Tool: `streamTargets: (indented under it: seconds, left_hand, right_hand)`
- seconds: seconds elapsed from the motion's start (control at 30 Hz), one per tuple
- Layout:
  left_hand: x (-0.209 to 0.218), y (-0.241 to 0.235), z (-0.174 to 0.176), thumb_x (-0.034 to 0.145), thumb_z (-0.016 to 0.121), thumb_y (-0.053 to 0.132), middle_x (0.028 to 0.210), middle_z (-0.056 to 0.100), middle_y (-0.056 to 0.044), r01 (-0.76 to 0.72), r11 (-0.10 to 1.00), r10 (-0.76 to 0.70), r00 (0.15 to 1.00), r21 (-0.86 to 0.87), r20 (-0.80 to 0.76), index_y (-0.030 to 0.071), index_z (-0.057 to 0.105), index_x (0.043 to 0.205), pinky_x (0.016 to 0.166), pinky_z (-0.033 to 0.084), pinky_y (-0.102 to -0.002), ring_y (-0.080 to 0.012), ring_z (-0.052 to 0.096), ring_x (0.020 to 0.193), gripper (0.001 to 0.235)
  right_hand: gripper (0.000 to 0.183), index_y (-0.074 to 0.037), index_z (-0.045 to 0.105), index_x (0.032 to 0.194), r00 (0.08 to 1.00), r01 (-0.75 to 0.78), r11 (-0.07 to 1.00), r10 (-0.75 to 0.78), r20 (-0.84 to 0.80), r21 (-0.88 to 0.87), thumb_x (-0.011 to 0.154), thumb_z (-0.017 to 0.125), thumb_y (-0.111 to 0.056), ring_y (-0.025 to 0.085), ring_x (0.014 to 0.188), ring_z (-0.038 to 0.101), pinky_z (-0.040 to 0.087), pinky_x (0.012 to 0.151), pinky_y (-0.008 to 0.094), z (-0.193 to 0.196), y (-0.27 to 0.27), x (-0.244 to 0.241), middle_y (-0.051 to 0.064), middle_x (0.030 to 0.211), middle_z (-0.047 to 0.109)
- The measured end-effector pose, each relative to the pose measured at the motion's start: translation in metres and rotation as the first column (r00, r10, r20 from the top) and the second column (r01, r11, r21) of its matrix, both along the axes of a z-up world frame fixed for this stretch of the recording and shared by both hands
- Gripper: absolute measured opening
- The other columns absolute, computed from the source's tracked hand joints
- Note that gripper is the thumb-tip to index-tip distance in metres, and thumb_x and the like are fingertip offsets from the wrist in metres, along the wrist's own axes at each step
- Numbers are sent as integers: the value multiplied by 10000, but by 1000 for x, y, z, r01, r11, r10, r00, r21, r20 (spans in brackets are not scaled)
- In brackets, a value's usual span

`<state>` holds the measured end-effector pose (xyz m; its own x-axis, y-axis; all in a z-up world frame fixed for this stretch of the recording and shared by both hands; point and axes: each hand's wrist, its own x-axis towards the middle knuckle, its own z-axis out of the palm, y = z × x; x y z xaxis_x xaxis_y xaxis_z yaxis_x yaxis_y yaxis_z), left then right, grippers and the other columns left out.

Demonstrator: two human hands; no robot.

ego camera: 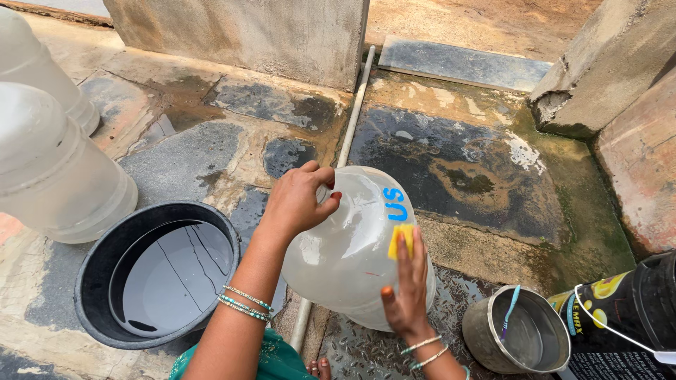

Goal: The person scrubs the inside of a large plastic water jug with a toothbrush, then washes the exterior with a yellow sponge. The person rinses the jug and places it upright on the ground.

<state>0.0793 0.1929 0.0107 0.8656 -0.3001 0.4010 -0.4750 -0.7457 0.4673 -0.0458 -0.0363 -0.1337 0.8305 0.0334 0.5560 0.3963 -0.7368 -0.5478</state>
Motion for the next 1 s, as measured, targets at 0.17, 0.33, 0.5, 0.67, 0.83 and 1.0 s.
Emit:
streamTargets:
  seconds: [0.17, 0.33, 0.5, 0.67, 0.83, 1.0]
  left_hand:
    - [-7, -5, 0, 769, 765, 289, 852, 644, -58, 157, 987, -155, 986, -36, 54, 132, 696, 846, 712, 509, -456, -324, 648, 851, 188]
    - [-12, -8, 0, 745, 775, 272, 846, 629, -81, 46, 998, -43, 998, -50, 54, 122, 696, 841, 700, 500, -465, -327, 641, 843, 195]
    - [-10, 4, 3, 743, 768, 271, 849, 655, -64, 169, 984, -166, 985, -65, 37, 123, 695, 832, 725, 511, -447, -321, 649, 858, 188]
    - [-12, -3, 7, 733, 768, 263, 850, 659, -53, 267, 961, -265, 963, -74, 39, 122, 691, 815, 738, 520, -429, -307, 656, 878, 181]
    - [-10, -11, 1, 708, 766, 257, 822, 632, -50, 150, 985, -143, 986, -87, 82, 148, 714, 810, 721, 513, -432, -301, 655, 861, 158]
    - [9, -3, -5, 730, 762, 278, 828, 620, -48, -48, 993, 45, 998, -103, -32, 145, 709, 811, 664, 499, -443, -291, 658, 817, 164]
  right_hand:
    - [1057, -242, 467, 1542, 902, -114, 975, 181, -391, 188, 828, 16, -878, 363, 1518, 314, 245, 1222, 510, 80, -45, 91, 156, 1669, 293]
    - [996, -293, 461, 1545, 945, -182, 956, 105, -308, -232, 854, 33, -870, 436, 1532, 266, 171, 1254, 559, 104, -20, 71, 152, 1648, 336]
    - [930, -263, 454, 1539, 991, -135, 849, 118, -66, -511, 878, 202, -865, 486, 1481, 224, 136, 1202, 594, 96, 16, -9, 146, 1616, 346]
    - [961, -316, 482, 1527, 903, -161, 966, 62, -425, -203, 850, 37, -833, 400, 1520, 253, 131, 1244, 548, 111, -24, 72, 120, 1634, 344]
    - [973, -218, 452, 1543, 675, -113, 806, 491, -551, 581, 868, 60, -800, 334, 1530, 331, 311, 1232, 501, 96, -57, 116, 87, 1677, 310]
    - [866, -180, 247, 1624, 971, 2, 924, 90, -222, 382, 983, 21, -716, 343, 1604, 113, 102, 1285, 489, 37, -1, 18, 147, 1741, 127]
